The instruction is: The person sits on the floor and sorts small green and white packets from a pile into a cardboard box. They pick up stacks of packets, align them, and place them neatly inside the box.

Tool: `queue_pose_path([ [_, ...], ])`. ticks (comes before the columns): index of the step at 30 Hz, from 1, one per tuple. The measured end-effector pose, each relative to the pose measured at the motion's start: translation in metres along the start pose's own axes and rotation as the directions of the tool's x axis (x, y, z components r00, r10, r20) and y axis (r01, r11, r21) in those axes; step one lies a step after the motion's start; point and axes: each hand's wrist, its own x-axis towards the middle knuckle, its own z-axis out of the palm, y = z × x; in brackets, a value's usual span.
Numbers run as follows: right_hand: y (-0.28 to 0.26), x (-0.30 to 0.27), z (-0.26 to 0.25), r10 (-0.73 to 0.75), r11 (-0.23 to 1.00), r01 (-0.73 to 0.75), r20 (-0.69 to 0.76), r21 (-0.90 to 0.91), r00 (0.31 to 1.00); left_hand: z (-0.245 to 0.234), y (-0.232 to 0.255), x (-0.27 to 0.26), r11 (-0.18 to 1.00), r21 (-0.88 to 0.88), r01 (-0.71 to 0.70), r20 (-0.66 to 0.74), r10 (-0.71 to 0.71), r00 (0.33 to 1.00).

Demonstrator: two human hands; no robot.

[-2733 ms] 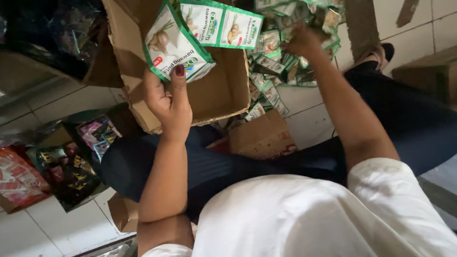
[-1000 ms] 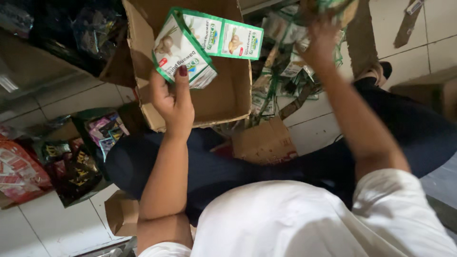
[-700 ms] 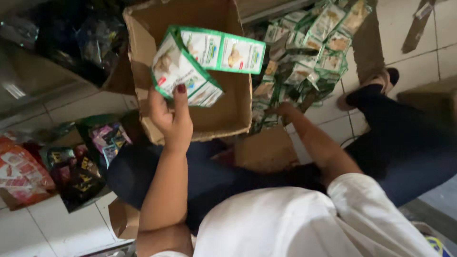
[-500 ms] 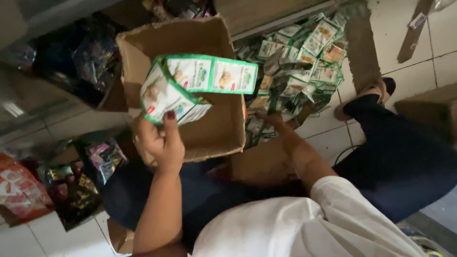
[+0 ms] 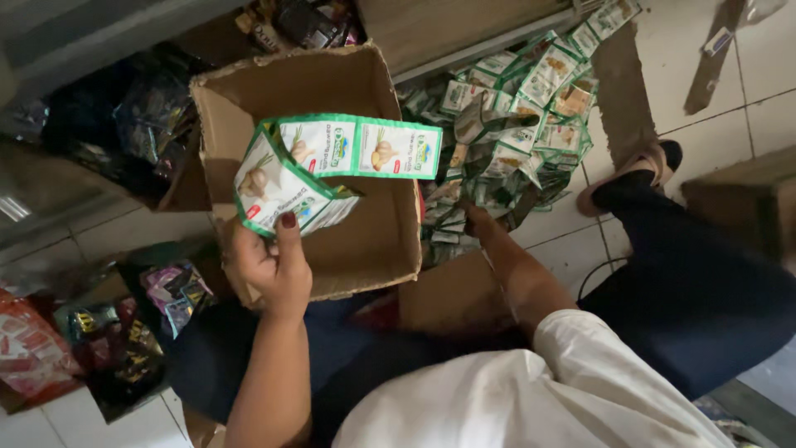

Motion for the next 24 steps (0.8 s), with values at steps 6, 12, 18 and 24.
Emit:
queue_pose_path([
  [6, -0.006, -0.038, -0.032, -0.091, 0.992, 0.082, 0.103, 0.094, 0.990, 0.006, -0.016, -0.004, 0.996, -0.079, 0.028, 0.014, -0.027, 1.000],
  [12, -0.066, -0.044, -0.087, -0.236, 0.972, 0.234, 0.123, 0.028, 0.964, 0.011, 0.012, 0.010, 0.984, 0.149, -0.097, 0.020, 0.095, 0.995],
  [18, -0.118, -0.070, -0.156, -0.390, 0.920, 0.391, -0.015, 0.040, 0.921, 0.004, 0.045, 0.021, 0.997, -0.022, 0.070, 0.035, -0.069, 0.997],
  [24, -0.189, -0.092, -0.194, -0.535, 0.839, 0.543, -0.122, 0.042, 0.836, -0.001, 0.049, 0.017, 0.985, -0.164, 0.055, 0.057, -0.046, 0.997],
])
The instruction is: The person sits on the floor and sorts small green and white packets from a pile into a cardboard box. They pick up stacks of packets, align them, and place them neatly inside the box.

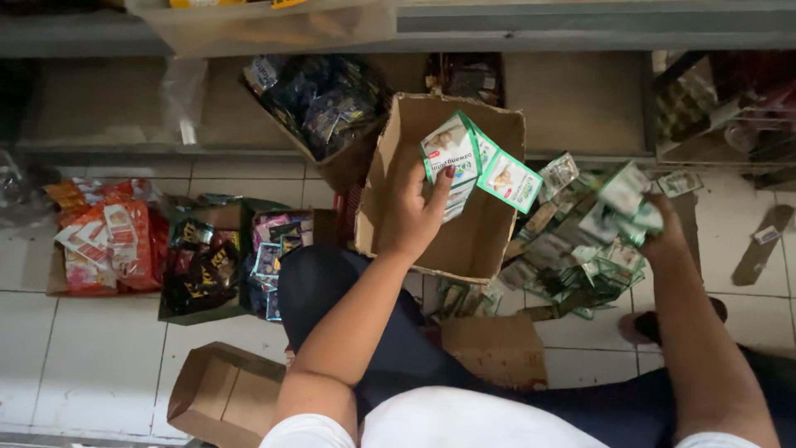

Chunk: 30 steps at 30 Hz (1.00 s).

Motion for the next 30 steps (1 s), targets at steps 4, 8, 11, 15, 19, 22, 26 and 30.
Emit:
queue_pose_path([
  [4, -0.016, 0.016, 0.010, -0.030, 1.000, 0.030, -0.005, 0.000, 1.000, -0.003, -0.002, 0.000, 0.996, 0.091, -0.018, -0.020, 0.020, 1.000],
  [8, -0.011, 0.023, 0.034, 0.001, 1.000, -0.001, -0.029, -0.011, 1.000, -0.002, -0.003, 0.000, 1.000, 0.022, -0.020, -0.005, 0.021, 1.000],
  [11, 0.013, 0.008, 0.063, 0.107, 0.993, -0.111, -0.099, -0.034, 0.989, -0.003, -0.005, 0.002, 0.994, 0.054, -0.096, -0.035, 0.098, 0.995],
  [15, 0.081, -0.041, 0.112, 0.122, 0.955, -0.134, 0.062, 0.264, 0.991, -0.003, -0.011, 0.002, 0.999, 0.015, 0.036, -0.025, -0.035, 0.999],
  [19, 0.101, -0.053, 0.130, 0.105, 0.989, -0.120, 0.158, 0.087, 0.982, 0.003, -0.011, 0.007, 0.998, -0.046, -0.050, -0.015, 0.050, 0.999],
  [22, 0.098, -0.049, 0.131, 0.230, 0.966, -0.246, 0.171, 0.079, 0.958, 0.001, -0.010, 0.002, 0.998, 0.050, 0.042, 0.000, -0.042, 0.999],
  [26, 0.129, -0.055, 0.115, 0.277, 0.958, -0.286, 0.217, 0.007, 0.936, -0.002, -0.030, 0.002, 0.896, 0.426, -0.124, -0.030, 0.151, 0.988],
  [30, 0.161, -0.040, 0.101, 0.351, 0.931, -0.333, 0.116, -0.147, 0.929, -0.006, -0.053, -0.004, 0.964, 0.245, -0.099, -0.017, 0.107, 0.994],
])
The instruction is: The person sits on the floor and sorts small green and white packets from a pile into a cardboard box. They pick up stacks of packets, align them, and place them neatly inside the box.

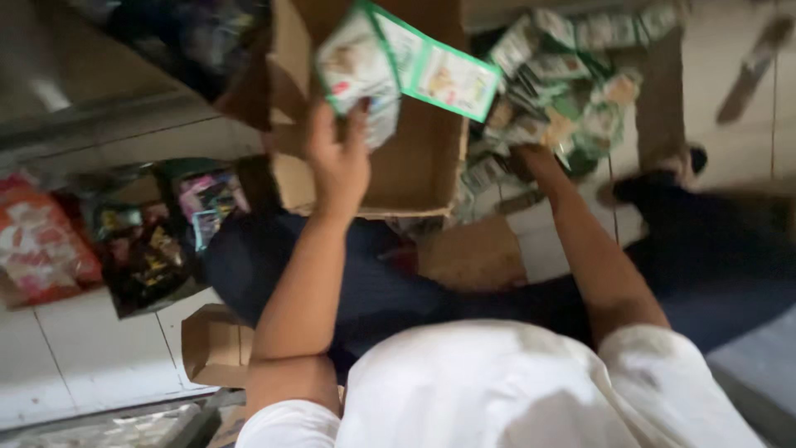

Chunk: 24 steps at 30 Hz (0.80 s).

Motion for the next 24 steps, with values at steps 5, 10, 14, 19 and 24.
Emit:
queue_pose_path([
  [5, 0.025, 0.021, 0.007, 0.019, 0.977, -0.011, 0.033, -0.211, 0.999, -0.008, 0.003, -0.004, 0.998, 0.035, -0.050, 0.008, 0.049, 0.999],
  [10, 0.064, 0.036, 0.041, 0.124, 0.389, 0.462, 0.542, -0.797, 0.831, -0.003, 0.011, -0.001, 0.998, -0.044, -0.054, 0.031, 0.055, 0.998],
  [14, 0.075, 0.041, 0.083, 0.147, 0.502, 0.289, 0.410, -0.815, 0.900, -0.005, 0.020, 0.002, 0.988, 0.106, -0.116, 0.037, 0.112, 0.993],
  [19, 0.081, 0.040, 0.142, -0.042, 0.320, 0.397, 0.406, -0.860, 0.913, -0.011, 0.030, 0.000, 0.983, 0.183, -0.032, 0.064, 0.021, 0.998],
  [24, 0.103, 0.046, 0.185, -0.332, 0.285, 0.238, 0.138, -0.929, 0.933, -0.010, 0.034, 0.010, 0.940, 0.317, -0.128, 0.084, 0.106, 0.991],
])
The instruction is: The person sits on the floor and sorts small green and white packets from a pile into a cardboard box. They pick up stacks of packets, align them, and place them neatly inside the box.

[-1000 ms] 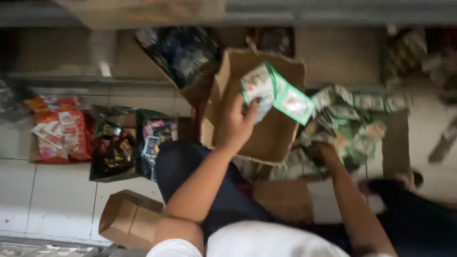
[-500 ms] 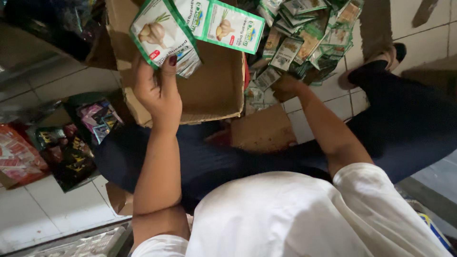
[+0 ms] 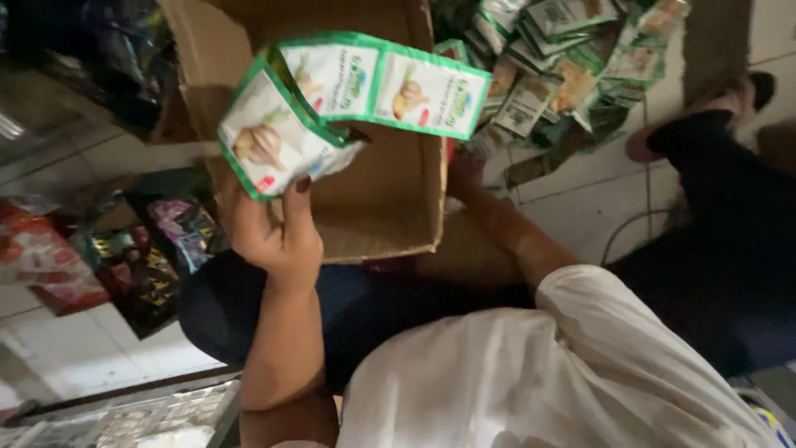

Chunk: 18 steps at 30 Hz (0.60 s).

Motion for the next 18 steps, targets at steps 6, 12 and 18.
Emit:
queue_pose_path([
  [6, -0.004, 0.007, 0.032, 0.206, 0.845, -0.065, -0.210, 0.530, 0.956, 0.003, -0.005, 0.000, 0.999, -0.033, -0.002, 0.017, 0.002, 1.000],
  [12, 0.024, 0.023, 0.013, 0.063, 0.804, 0.151, -0.334, 0.575, 0.941, 0.004, -0.003, -0.002, 0.999, -0.042, 0.010, 0.004, -0.010, 1.000],
  [18, 0.031, -0.011, 0.025, -0.144, 0.972, 0.177, -0.204, 0.153, 0.968, 0.001, -0.003, -0.013, 0.999, -0.032, -0.001, 0.014, 0.002, 1.000],
])
